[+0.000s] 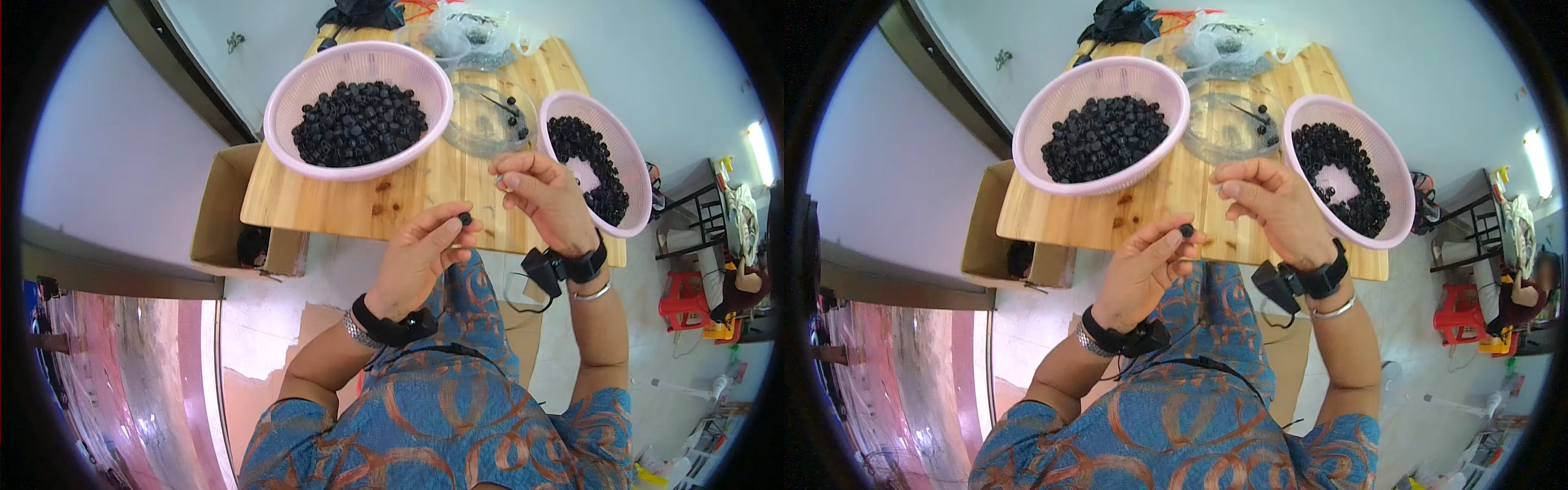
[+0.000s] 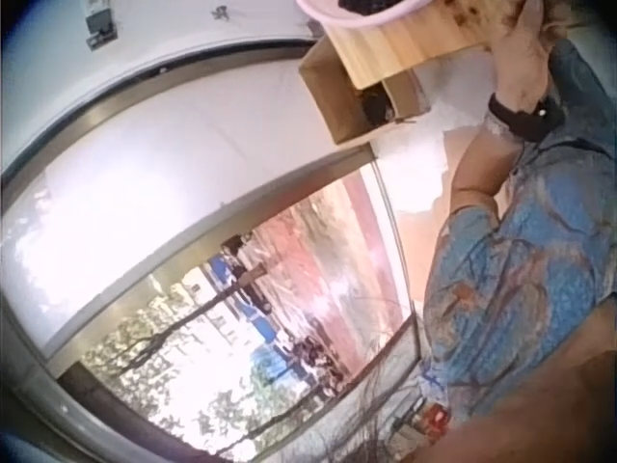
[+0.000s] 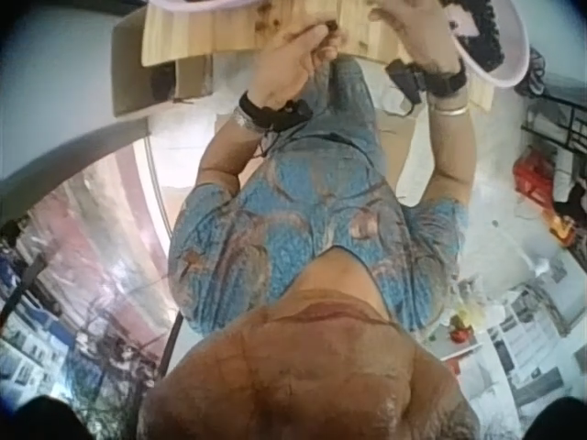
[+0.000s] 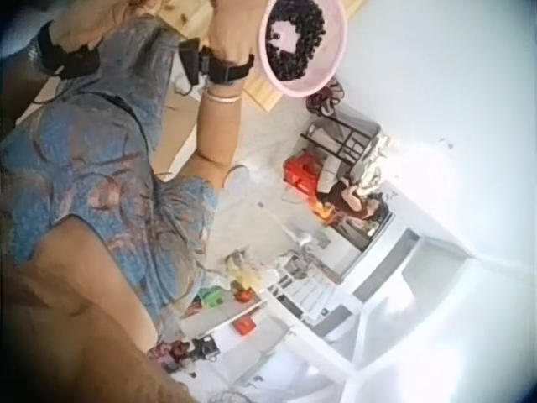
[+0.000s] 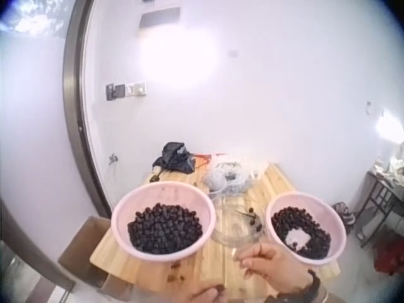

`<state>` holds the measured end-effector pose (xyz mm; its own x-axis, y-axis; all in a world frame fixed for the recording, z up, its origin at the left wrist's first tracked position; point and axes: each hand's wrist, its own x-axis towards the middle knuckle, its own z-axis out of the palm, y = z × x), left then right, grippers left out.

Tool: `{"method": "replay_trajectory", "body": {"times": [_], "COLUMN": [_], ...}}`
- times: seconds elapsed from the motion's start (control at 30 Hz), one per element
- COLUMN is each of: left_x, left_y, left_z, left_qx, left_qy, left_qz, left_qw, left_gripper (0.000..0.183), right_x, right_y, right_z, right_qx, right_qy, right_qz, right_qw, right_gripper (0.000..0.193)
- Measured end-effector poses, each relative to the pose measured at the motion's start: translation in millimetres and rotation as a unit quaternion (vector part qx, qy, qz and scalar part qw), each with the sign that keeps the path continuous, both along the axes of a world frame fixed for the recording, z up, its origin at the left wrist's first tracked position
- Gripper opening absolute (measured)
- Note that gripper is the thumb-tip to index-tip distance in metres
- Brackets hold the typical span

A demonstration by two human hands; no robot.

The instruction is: Hand-assembling small black plastic shoe components at a workstation.

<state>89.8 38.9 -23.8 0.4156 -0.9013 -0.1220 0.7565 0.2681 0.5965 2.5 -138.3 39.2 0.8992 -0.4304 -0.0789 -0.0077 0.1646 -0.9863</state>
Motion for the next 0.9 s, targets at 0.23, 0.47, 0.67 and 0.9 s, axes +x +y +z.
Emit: {"method": "replay_trajectory", "body": {"times": [0.23, 0.47, 0.67, 0.9], "left_x": [-26, -46, -59, -66], "left_y": [-5, -6, -10, -13], "left_z": [5, 7, 8, 8], "left_qx": [0.005, 0.012, 0.018, 0.021], "left_qy": [-0.058, -0.081, -0.109, -0.136], "left_qz": [0.002, 0.006, 0.005, 0.002], "left_qw": [0.998, 0.997, 0.994, 0.99], "left_gripper": [0.025, 0.024, 0.023, 0.02], "right_x": [-44, -66, -78, -90], "right_y": [33, 43, 43, 39], "right_z": [-27, -32, -39, -40], "right_qx": [-0.008, -0.041, -0.056, -0.099], "right_qy": [-0.104, -0.18, -0.208, -0.194], "right_qz": [-0.009, -0.048, -0.059, -0.065], "right_qw": [0.995, 0.982, 0.975, 0.974], "right_gripper": [0.011, 0.013, 0.013, 0.013]}}
